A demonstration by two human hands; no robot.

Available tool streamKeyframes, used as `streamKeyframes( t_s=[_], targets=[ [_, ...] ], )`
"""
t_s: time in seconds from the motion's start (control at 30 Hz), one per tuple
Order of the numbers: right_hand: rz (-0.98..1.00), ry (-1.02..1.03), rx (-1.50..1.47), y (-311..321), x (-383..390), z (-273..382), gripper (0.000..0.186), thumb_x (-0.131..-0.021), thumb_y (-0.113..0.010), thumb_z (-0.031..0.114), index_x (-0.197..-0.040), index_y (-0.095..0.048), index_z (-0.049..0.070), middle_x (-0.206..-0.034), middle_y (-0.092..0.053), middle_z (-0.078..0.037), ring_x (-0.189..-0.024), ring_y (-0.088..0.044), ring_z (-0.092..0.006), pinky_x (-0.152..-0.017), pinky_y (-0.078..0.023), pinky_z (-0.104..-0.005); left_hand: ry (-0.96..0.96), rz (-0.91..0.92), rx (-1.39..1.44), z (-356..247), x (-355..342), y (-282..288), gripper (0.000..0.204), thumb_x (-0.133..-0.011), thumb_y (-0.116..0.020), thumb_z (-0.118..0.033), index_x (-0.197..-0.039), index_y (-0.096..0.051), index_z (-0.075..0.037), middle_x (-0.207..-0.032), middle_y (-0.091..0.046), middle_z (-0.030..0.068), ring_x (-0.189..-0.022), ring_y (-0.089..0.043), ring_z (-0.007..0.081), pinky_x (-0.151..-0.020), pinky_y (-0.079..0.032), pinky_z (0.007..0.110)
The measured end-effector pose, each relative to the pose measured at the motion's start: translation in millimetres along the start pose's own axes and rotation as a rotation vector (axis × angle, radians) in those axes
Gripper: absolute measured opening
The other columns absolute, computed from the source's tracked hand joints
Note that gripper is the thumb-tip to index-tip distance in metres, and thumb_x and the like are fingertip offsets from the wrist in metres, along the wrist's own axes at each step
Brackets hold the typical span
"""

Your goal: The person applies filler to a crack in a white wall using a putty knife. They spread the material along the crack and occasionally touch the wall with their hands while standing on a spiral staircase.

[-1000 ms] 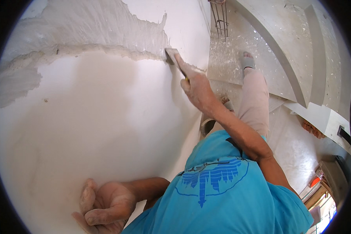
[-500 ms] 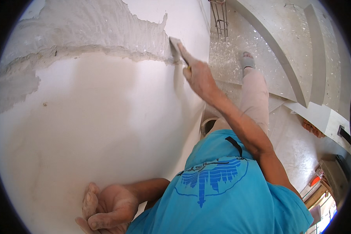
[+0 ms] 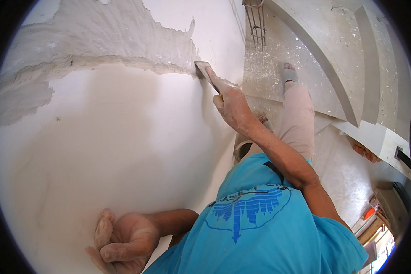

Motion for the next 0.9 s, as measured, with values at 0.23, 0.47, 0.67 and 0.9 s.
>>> streamKeyframes(
  t_s=[0.23,0.47,0.67,0.9],
  targets=[
    [-0.051,0.04,0.024,7.5,-3.3,8.8,0.077,-0.079,-0.047,0.0,-0.153,-0.03,0.013,-0.073,-0.056,-0.031,-0.065,-0.058,-0.0422,-0.07,-0.047,-0.0505,-0.004,-0.059,-0.101,-6.8,0.3,-1.4,0.035,-0.101,-0.048,-0.015,-0.094,-0.062,0.016,-0.054,-0.062,0.016,-0.046,-0.065,0.0215,-0.055,-0.057,0.028],
    [-0.144,0.039,0.019,29.1,-51.2,9.8,0.077,-0.079,-0.047,0.001,-0.153,-0.03,0.014,-0.068,-0.055,-0.03,-0.059,-0.058,-0.0395,-0.066,-0.047,-0.0501,0.028,0.108,0.198,-4.5,12.3,-12.2,0.022,-0.097,-0.046,-0.004,-0.096,-0.057,0.015,-0.055,-0.061,0.0164,-0.042,-0.06,0.0207,-0.052,-0.054,0.027],
    [-0.03,0.049,0.005,5.1,-6.0,7.3,0.075,-0.078,-0.048,-0.003,-0.151,-0.031,0.007,-0.075,-0.058,-0.029,-0.068,-0.058,-0.0418,-0.071,-0.048,-0.0505,-0.018,0.171,0.19,-7.5,10.4,-19.9,0.021,-0.096,-0.047,-0.002,-0.099,-0.057,0.016,-0.055,-0.06,0.0166,-0.043,-0.061,0.0211,-0.052,-0.053,0.026],
    [-0.064,0.044,-0.002,9.4,-6.0,4.5,0.081,-0.076,-0.045,-0.002,-0.154,-0.03,0.013,-0.061,-0.048,-0.023,-0.052,-0.048,-0.0294,-0.064,-0.046,-0.0453,-0.044,0.163,0.174,-8.6,7.7,-19.3,0.022,-0.097,-0.046,-0.002,-0.099,-0.057,0.016,-0.055,-0.061,0.0171,-0.044,-0.061,0.0217,-0.052,-0.052,0.026]
  ],
)
Point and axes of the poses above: each hand's wrist, its own x-axis away from the middle knuckle, its own y-axis out of the back of the hand, z = x × y, the point moved 10 cm from there along -x, towards the middle knuckle
